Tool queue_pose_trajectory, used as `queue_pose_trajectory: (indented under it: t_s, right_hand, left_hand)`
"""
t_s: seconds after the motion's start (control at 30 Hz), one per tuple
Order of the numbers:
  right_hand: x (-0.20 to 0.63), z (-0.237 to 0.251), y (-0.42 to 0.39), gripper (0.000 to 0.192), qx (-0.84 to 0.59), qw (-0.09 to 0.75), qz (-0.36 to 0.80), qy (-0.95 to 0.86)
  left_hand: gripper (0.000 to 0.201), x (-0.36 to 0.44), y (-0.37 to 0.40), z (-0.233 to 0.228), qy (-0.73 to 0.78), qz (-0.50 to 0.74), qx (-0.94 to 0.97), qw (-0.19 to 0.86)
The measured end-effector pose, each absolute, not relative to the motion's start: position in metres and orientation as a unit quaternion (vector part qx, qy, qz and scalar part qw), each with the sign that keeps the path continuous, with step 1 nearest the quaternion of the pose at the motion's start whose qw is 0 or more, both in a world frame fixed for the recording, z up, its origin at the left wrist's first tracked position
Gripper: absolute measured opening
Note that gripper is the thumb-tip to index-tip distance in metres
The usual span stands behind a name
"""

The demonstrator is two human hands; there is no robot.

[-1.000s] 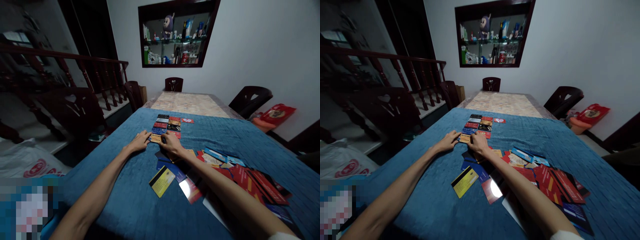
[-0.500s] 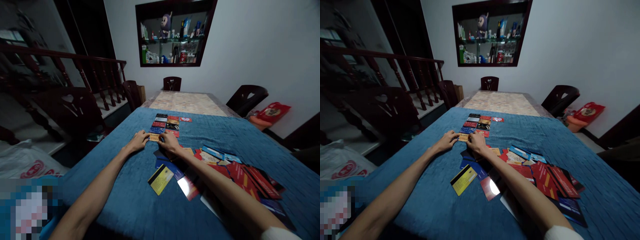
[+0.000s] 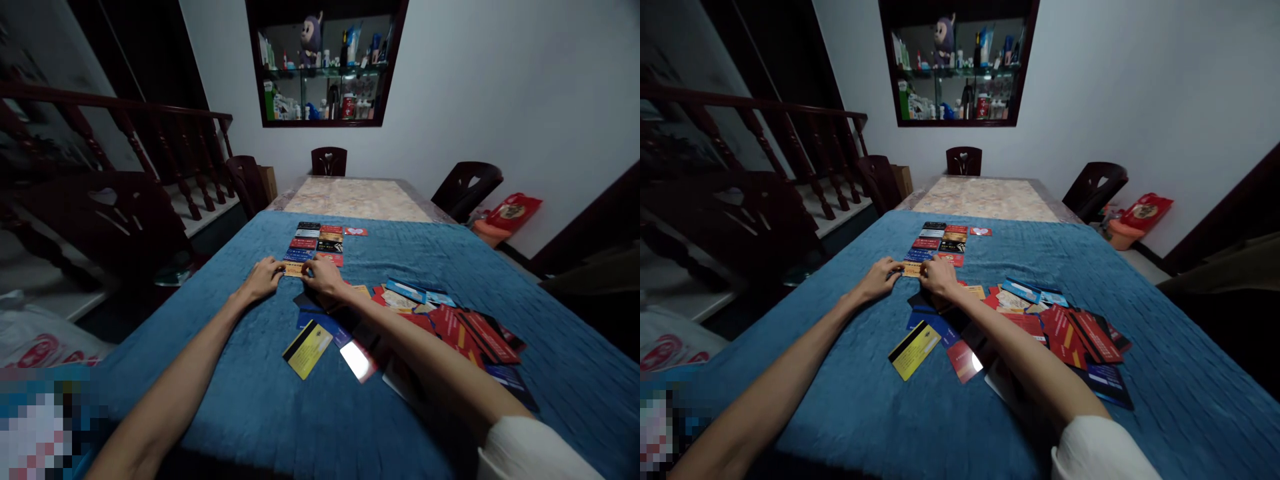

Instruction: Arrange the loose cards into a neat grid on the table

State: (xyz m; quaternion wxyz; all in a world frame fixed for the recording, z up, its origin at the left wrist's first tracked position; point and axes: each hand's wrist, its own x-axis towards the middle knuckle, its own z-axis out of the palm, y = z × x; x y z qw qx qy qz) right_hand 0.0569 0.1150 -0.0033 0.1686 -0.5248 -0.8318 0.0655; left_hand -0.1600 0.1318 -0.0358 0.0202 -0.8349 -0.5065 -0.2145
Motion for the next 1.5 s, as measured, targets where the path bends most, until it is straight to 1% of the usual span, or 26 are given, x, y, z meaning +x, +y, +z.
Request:
queue_pose_trajectory:
  t_s: [0.2, 0.47, 0.63, 0.8, 0.93, 1.1, 1.27, 1.4, 1.5]
  right_hand:
    - [0.071, 0.001, 0.116, 0.032, -0.499, 0.179, 0.080, -0.844]
    - [0.113, 0.013, 0.104, 0.024, -0.479, 0.207, 0.055, -0.852]
    - [0.149, 0.014, 0.085, 0.022, -0.479, 0.206, 0.023, -0.853]
    - [0.181, 0.010, 0.063, 0.019, -0.480, 0.223, 0.004, -0.848]
    - [0.203, 0.007, 0.049, 0.018, -0.465, 0.250, -0.004, -0.849]
    - [0.228, 0.001, 0.038, 0.016, -0.412, 0.281, -0.001, -0.867]
    - [0.245, -0.001, 0.027, 0.016, -0.401, 0.287, -0.005, -0.870]
    - [0.254, 0.002, 0.020, 0.019, -0.399, 0.299, 0.020, -0.867]
    - [0.258, 0.006, 0.014, 0.020, -0.376, 0.285, 0.055, -0.880]
  left_hand:
    - [0.024, -0.159, 0.127, -0.029, -0.493, -0.241, -0.836, 0.003]
    - [0.022, -0.156, 0.119, -0.024, -0.497, -0.259, -0.829, 0.008]
    - [0.022, -0.150, 0.111, -0.017, -0.493, -0.258, -0.830, 0.038]
    - [0.020, -0.135, 0.103, -0.010, -0.475, -0.266, -0.836, 0.071]
    - [0.018, -0.113, 0.090, 0.000, -0.434, -0.264, -0.857, 0.086]
    - [0.016, -0.073, 0.063, 0.014, -0.364, -0.255, -0.892, 0.082]
    - [0.017, -0.021, 0.031, 0.019, -0.273, -0.227, -0.934, 0.037]
    - [0.018, 0.020, 0.000, 0.017, -0.213, -0.181, -0.959, 0.034]
    - [0.023, 0.043, -0.020, 0.016, -0.167, -0.155, -0.973, 0.038]
